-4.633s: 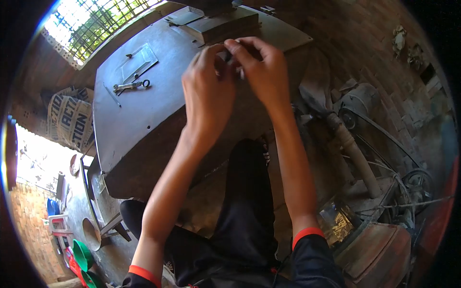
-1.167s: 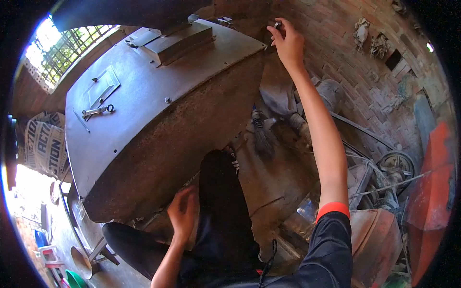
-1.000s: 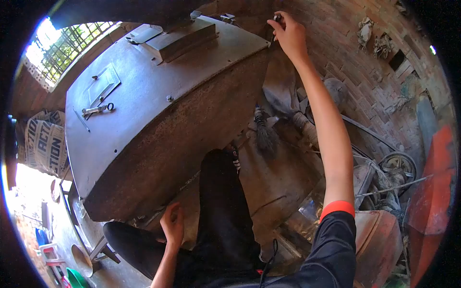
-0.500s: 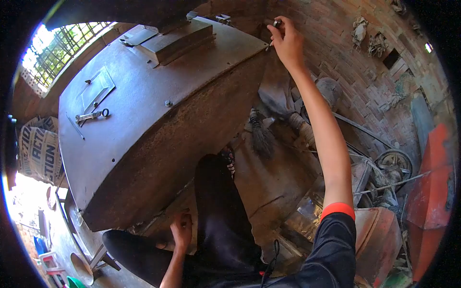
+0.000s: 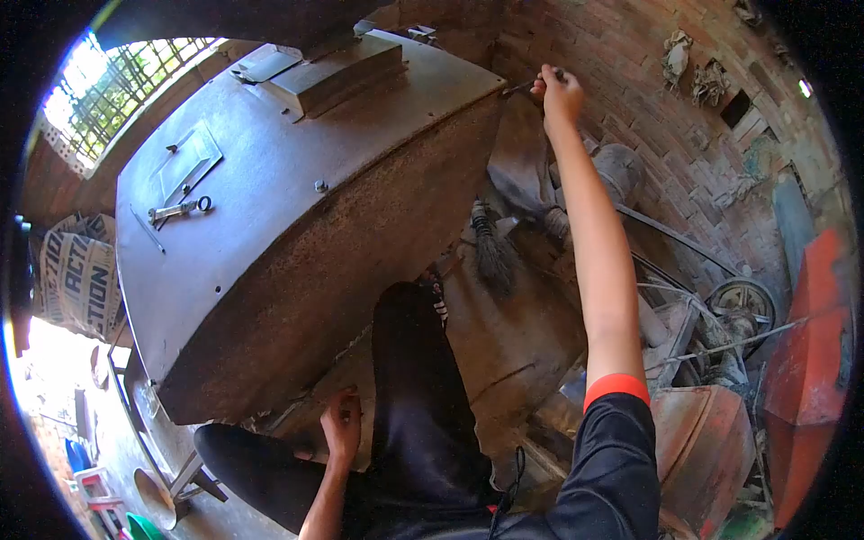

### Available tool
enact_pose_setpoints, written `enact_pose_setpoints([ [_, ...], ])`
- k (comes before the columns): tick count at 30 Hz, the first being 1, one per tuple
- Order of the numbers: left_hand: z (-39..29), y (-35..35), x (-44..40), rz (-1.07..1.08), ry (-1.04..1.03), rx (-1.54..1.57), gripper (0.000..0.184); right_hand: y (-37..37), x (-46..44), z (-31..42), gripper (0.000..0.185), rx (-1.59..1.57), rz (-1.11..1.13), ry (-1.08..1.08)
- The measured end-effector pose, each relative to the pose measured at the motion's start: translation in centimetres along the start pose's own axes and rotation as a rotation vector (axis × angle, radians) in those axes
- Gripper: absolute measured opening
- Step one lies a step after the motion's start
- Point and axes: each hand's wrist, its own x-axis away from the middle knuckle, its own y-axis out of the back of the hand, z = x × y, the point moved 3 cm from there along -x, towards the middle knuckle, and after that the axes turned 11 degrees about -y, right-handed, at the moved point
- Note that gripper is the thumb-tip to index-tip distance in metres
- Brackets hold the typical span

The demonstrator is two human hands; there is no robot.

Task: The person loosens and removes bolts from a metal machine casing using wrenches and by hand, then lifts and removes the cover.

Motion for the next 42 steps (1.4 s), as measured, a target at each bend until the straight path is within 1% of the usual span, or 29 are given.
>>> enact_pose_setpoints([
  [2,0.5,0.0,0.2,0.02,0.038,0.003,0.023,0.8,-0.1,-3.6,0.017,-0.264,-0.064,-0.33],
  [5,0.4,-0.1,0.1,0.005,0.027,-0.007,0.023,1.6,-0.2,-10.4,0.018,-0.257,-0.061,-0.461],
  [6,0.4,-0.2,0.0,0.007,0.025,-0.007,0.023,0.2,2.4,-8.8,0.016,-0.2,-0.182,-0.471],
  [7,0.7,-0.2,0.0,0.009,0.043,0.0,0.023,0.0,3.2,-9.1,0.016,-0.201,-0.183,-0.473],
  [9,1.3,-0.1,0.3,0.013,0.064,0.001,0.023,-0.8,4.7,-10.6,0.019,-0.284,-0.049,-0.632],
  [10,1.6,-0.1,0.4,-0.007,0.028,0.025,0.022,-1.1,5.8,-10.4,0.025,-0.189,-0.044,-0.652],
  [11,1.8,-0.2,0.4,-0.031,-0.009,0.051,0.022,-1.6,6.9,-10.2,0.025,-0.191,-0.043,-0.651],
  [12,1.8,-0.1,0.3,-0.033,-0.01,0.052,0.022,-1.9,7.7,-10.5,0.028,-0.23,-0.099,-0.608],
  [13,1.9,-0.1,0.3,-0.02,0.029,0.054,0.022,-2.2,8.6,-10.5,0.031,-0.27,-0.155,-0.566],
  [14,1.9,-0.2,0.2,-0.005,0.068,0.057,0.022,-2.4,9.5,-10.6,0.031,-0.27,-0.153,-0.566],
  [16,1.9,-0.4,0.1,-0.01,0.068,0.087,0.022,-2.7,11.6,-10.2,0.031,-0.037,-0.09,-0.428],
  [17,1.9,-0.5,0.2,-0.012,0.067,0.116,0.022,-2.9,12.9,-10.4,0.031,-0.034,-0.091,-0.429],
  [19,1.6,-0.4,0.2,0.008,0.063,0.109,0.023,-4.4,15.7,-8.7,0.031,0.567,-0.207,0.222],
  [20,1.4,-0.3,0.1,0.025,0.055,0.102,0.024,-5.0,16.8,-8.4,0.031,0.564,-0.209,0.222],
  [23,1.0,-0.1,0.1,0.016,0.066,0.086,0.024,-6.9,20.3,-2.8,0.028,0.513,-0.151,0.205],
  [25,1.0,-0.2,-0.1,0.005,0.076,0.091,0.023,-7.6,21.5,0.0,0.018,0.275,-0.061,0.119],
  [26,1.0,-0.1,-0.1,-0.003,0.088,0.099,0.022,-7.6,21.4,0.4,0.018,0.272,-0.059,0.117],
  [28,1.1,-0.1,-0.2,-0.008,0.091,0.103,0.022,-7.6,20.8,1.8,0.022,0.459,-0.027,0.396],
  [29,1.2,-0.1,-0.1,-0.005,0.094,0.108,0.022,-7.2,20.2,2.2,0.022,0.46,-0.025,0.393],
  [32,2.0,-0.4,0.3,0.002,0.072,0.059,0.024,-6.9,17.4,4.5,0.02,0.296,0.134,0.326],
  [34,2.4,-0.7,0.5,0.013,0.064,0.068,0.024,-6.4,15.7,6.0,0.022,0.417,0.195,0.368],
  [35,2.6,-0.7,0.5,0.018,0.058,0.075,0.025,-6.2,14.6,6.4,0.025,0.375,0.232,0.392],
  [36,2.5,-0.7,0.5,0.022,0.06,0.074,0.025,-5.8,12.8,7.3,0.027,0.286,0.352,0.222],
  [38,2.1,-0.8,0.4,0.035,0.057,0.043,0.025,-6.1,11.2,8.4,0.03,0.207,0.396,0.16],
  [40,1.7,-0.9,0.1,0.054,0.085,0.052,0.025,-6.5,9.1,9.1,0.033,0.144,0.36,0.025],
  [42,1.7,-0.7,0.2,0.072,0.116,0.054,0.025,-6.4,6.5,9.2,0.034,0.093,0.301,-0.058],
])
